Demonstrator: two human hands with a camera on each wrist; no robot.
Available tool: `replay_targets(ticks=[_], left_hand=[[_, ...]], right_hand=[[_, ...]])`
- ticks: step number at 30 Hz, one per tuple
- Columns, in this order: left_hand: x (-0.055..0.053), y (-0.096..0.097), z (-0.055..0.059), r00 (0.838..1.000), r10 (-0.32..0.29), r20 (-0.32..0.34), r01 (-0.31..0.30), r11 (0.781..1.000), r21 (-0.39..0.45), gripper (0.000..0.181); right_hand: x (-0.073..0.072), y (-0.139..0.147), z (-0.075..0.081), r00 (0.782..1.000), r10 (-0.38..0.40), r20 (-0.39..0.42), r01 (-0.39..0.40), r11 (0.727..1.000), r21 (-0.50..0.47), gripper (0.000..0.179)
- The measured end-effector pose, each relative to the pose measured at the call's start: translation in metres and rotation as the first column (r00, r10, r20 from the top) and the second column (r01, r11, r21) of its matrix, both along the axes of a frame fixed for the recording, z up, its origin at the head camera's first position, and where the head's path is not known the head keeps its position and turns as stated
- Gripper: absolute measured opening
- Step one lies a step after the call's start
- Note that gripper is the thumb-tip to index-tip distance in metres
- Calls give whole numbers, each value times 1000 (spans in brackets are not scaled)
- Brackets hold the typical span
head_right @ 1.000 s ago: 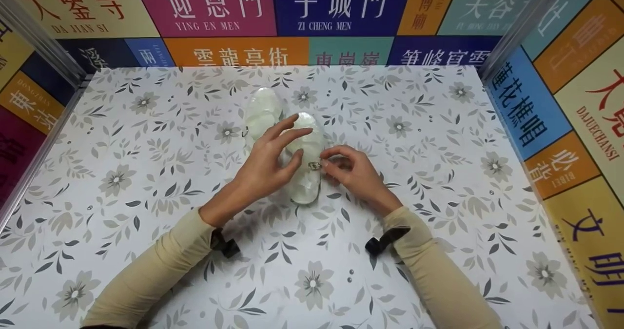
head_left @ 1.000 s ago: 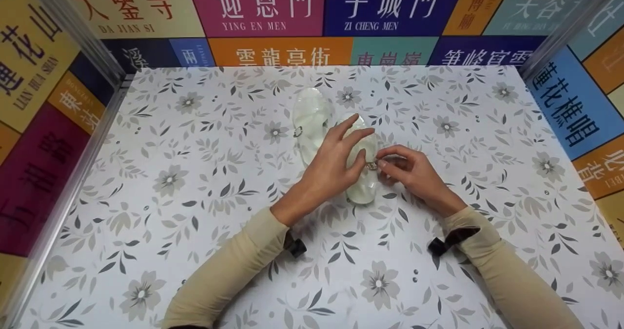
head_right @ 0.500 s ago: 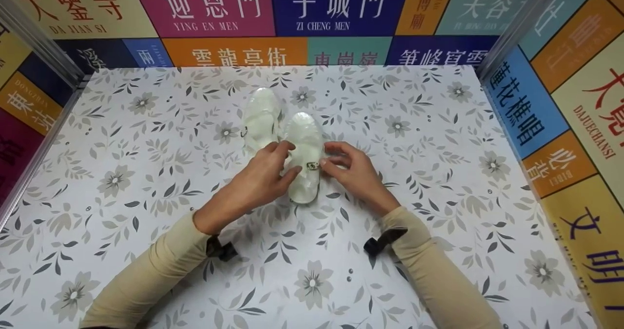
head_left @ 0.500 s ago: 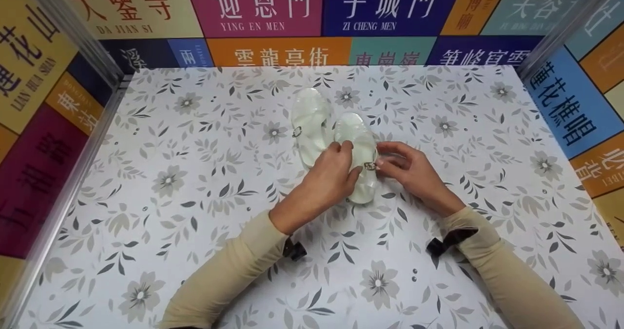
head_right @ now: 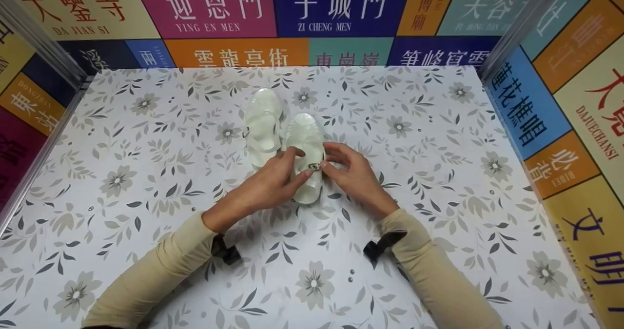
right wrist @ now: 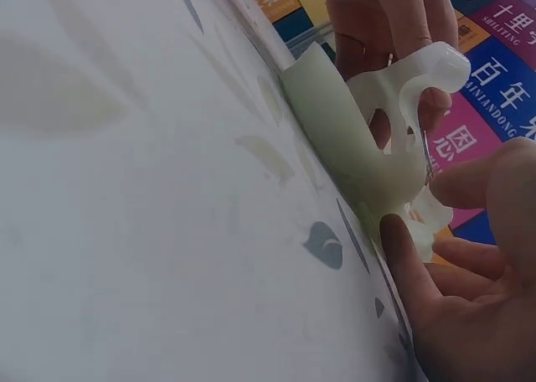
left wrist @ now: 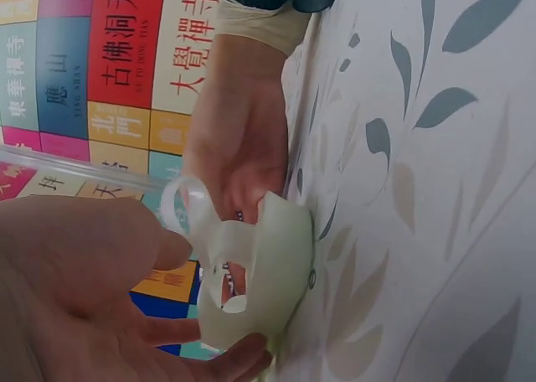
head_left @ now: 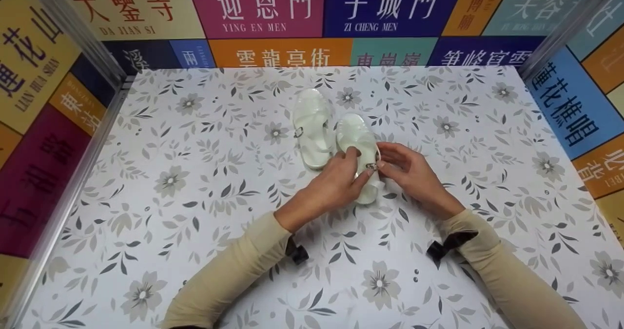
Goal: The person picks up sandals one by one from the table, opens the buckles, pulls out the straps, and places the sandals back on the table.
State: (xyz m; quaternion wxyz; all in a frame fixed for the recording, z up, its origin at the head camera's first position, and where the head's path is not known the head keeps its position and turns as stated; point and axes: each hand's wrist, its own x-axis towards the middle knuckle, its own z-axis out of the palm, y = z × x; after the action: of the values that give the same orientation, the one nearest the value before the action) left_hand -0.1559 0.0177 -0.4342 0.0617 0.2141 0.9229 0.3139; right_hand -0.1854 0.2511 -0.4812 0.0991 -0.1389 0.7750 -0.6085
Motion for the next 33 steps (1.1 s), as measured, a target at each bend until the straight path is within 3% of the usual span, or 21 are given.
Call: replay_targets(ticks=[7,15,23,27,33], left_hand=[[-2,10,-11,997,36,-70,-25,988,150,46],[-23,26,-29,985,69,-158,-15,947,320,42],[-56,49,-38,989,117,-89,-71,911,407,43],[-68,59,-42,990,131,-49,-97,896,433,42],[-83,67,-45,990,133,-42,-99,880,464,44]], right_hand=[[-4,4,3,997,-57,-44,56,998,-21,51],[-21,11,8,992,-115,-49,111,991,-71,51],[-52,20,4,978,-209,-1,206,965,-162,47],[-63,24,4,967,-256,-14,251,957,-147,46],[-73,29,7,954,-299,7,297,944,-143,45]])
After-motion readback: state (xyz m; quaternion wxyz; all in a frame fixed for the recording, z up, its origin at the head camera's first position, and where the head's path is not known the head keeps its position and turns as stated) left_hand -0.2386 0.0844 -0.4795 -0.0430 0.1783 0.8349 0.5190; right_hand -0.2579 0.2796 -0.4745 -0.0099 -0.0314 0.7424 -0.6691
